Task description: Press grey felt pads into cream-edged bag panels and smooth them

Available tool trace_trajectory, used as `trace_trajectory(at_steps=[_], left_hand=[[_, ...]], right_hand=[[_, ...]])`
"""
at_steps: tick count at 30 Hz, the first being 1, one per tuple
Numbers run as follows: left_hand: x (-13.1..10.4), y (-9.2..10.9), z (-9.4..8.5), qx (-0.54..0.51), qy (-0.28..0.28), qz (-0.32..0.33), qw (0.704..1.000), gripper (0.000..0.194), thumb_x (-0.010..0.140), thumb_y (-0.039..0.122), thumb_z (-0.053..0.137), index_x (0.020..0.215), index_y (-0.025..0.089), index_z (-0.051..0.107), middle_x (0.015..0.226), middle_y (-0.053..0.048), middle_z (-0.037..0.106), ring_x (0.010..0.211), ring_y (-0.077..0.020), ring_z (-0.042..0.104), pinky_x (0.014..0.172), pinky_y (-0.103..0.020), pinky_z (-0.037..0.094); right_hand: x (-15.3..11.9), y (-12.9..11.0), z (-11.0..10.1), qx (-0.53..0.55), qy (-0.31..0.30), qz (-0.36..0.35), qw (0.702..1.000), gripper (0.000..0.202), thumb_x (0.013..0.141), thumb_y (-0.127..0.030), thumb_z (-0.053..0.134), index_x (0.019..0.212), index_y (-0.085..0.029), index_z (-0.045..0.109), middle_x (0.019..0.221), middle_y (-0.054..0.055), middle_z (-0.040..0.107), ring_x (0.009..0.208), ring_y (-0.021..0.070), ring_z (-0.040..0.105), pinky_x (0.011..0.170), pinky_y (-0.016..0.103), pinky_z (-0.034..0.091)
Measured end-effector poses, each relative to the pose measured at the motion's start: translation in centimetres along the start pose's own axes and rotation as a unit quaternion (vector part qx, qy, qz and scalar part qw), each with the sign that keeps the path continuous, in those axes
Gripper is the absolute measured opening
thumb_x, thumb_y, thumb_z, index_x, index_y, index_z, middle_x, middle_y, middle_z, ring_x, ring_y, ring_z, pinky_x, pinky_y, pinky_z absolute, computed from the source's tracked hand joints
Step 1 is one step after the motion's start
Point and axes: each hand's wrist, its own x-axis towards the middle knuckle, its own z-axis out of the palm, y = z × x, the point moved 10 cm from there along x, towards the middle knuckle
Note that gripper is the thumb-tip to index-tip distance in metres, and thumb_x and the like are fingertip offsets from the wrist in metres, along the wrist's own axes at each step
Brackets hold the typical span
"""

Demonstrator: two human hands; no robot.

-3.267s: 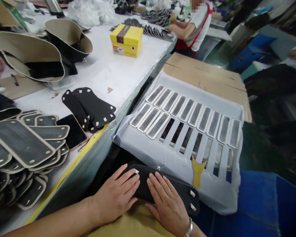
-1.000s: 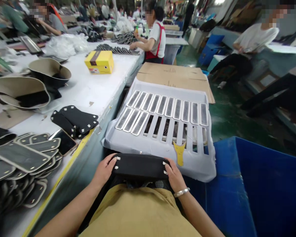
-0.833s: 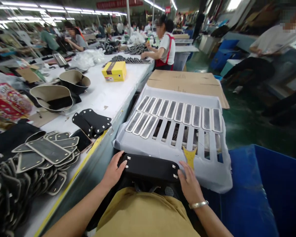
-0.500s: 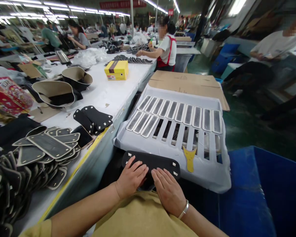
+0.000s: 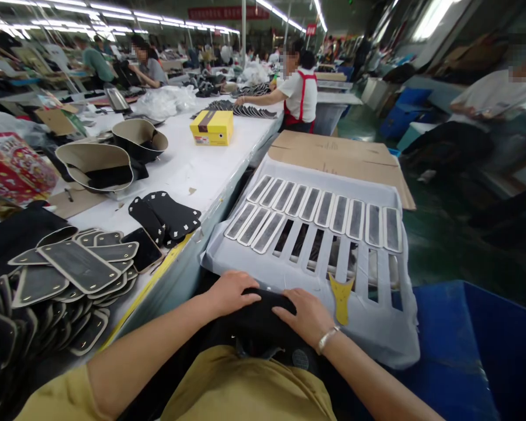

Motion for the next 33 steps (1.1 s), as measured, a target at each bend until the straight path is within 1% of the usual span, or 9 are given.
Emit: trace_trajectory(at_steps=[3, 6, 12, 17, 21, 24, 27, 31, 33], left_hand=[[2.4, -0.1, 2.3, -0.036, -0.099, 0.047, 0.993, 0.021, 0.081, 0.036, 0.058, 0.088, 0.022, 0.071, 0.084, -0.001, 0.071, 0.082, -0.0175, 0.064, 0.077, -0.027, 0.046], [2.8, -0.8, 2.9, -0.058, -0.126, 0.054, 0.989, 0.021, 0.081, 0.038, 0.058, 0.09, 0.023, 0.071, 0.086, 0.0, 0.072, 0.081, -0.017, 0.065, 0.076, -0.026, 0.044], [1.6, -2.4, 2.9, -0.152, -0.155, 0.027, 0.976, 0.023, 0.084, 0.035, 0.055, 0.097, 0.023, 0.07, 0.095, -0.001, 0.071, 0.088, -0.0161, 0.064, 0.085, -0.027, 0.04], [0.4, -4.2, 3.2, -0.19, -0.187, -0.012, 0.964, 0.027, 0.085, 0.038, 0.053, 0.102, 0.023, 0.067, 0.101, -0.001, 0.07, 0.096, -0.0161, 0.062, 0.094, -0.031, 0.035], [0.1, -5.2, 2.9, -0.21, -0.199, -0.03, 0.957, 0.026, 0.085, 0.036, 0.053, 0.104, 0.023, 0.066, 0.103, -0.001, 0.069, 0.098, -0.0155, 0.06, 0.098, -0.032, 0.032], [0.5, -4.9, 2.4, -0.197, -0.207, -0.026, 0.958, 0.023, 0.085, 0.033, 0.053, 0.102, 0.023, 0.067, 0.102, -0.002, 0.069, 0.099, -0.0167, 0.06, 0.1, -0.036, 0.03], [1.2, -3.6, 2.0, -0.162, -0.201, -0.005, 0.966, 0.025, 0.084, 0.03, 0.053, 0.105, 0.022, 0.064, 0.11, -0.003, 0.066, 0.104, -0.0186, 0.058, 0.1, -0.036, 0.032], [2.0, -1.4, 2.2, -0.163, -0.183, 0.035, 0.969, 0.035, 0.082, 0.03, 0.057, 0.115, 0.019, 0.06, 0.115, -0.005, 0.063, 0.107, -0.0194, 0.056, 0.094, -0.029, 0.039], [1.9, -1.2, 2.8, -0.17, -0.188, 0.033, 0.967, 0.034, 0.08, 0.031, 0.06, 0.112, 0.018, 0.062, 0.11, -0.005, 0.065, 0.103, -0.02, 0.058, 0.091, -0.027, 0.04]], right_hand=[[2.7, -0.5, 2.5, 0.025, -0.085, 0.007, 0.996, 0.028, 0.082, -0.046, 0.053, 0.085, -0.023, 0.069, 0.082, 0.005, 0.069, 0.077, 0.0216, 0.065, 0.067, 0.031, 0.05], [3.3, -0.2, 3.4, 0.051, -0.124, -0.008, 0.991, 0.027, 0.083, -0.046, 0.052, 0.085, -0.025, 0.069, 0.083, 0.003, 0.07, 0.076, 0.0214, 0.066, 0.065, 0.03, 0.05], [1.6, 2.9, 3.8, 0.129, -0.191, -0.012, 0.973, 0.026, 0.086, -0.039, 0.049, 0.099, -0.028, 0.068, 0.097, 0.0, 0.07, 0.087, 0.0202, 0.065, 0.078, 0.032, 0.051], [-0.4, 5.7, 3.8, 0.191, -0.236, 0.05, 0.951, 0.037, 0.087, -0.043, 0.045, 0.112, -0.022, 0.064, 0.113, 0.003, 0.064, 0.103, 0.0213, 0.06, 0.093, 0.035, 0.046], [-1.5, 7.4, 3.6, 0.211, -0.246, 0.076, 0.943, 0.039, 0.088, -0.044, 0.044, 0.114, -0.022, 0.062, 0.117, 0.002, 0.062, 0.106, 0.0216, 0.058, 0.095, 0.036, 0.045], [-1.3, 8.0, 3.4, 0.208, -0.241, 0.078, 0.945, 0.037, 0.087, -0.043, 0.044, 0.113, -0.023, 0.062, 0.114, 0.003, 0.064, 0.103, 0.0217, 0.059, 0.093, 0.037, 0.047], [-0.1, 6.4, 2.9, 0.187, -0.205, 0.042, 0.96, 0.033, 0.087, -0.037, 0.047, 0.111, -0.021, 0.063, 0.111, 0.004, 0.065, 0.1, 0.0214, 0.06, 0.091, 0.037, 0.048], [2.1, 0.5, 3.0, 0.146, -0.134, -0.067, 0.978, 0.035, 0.085, -0.026, 0.052, 0.118, -0.018, 0.057, 0.118, 0.007, 0.061, 0.106, 0.0218, 0.056, 0.094, 0.037, 0.045], [2.9, -1.5, 3.7, 0.123, -0.116, -0.075, 0.983, 0.032, 0.086, -0.026, 0.051, 0.116, -0.016, 0.058, 0.115, 0.008, 0.062, 0.103, 0.0219, 0.058, 0.092, 0.037, 0.045]])
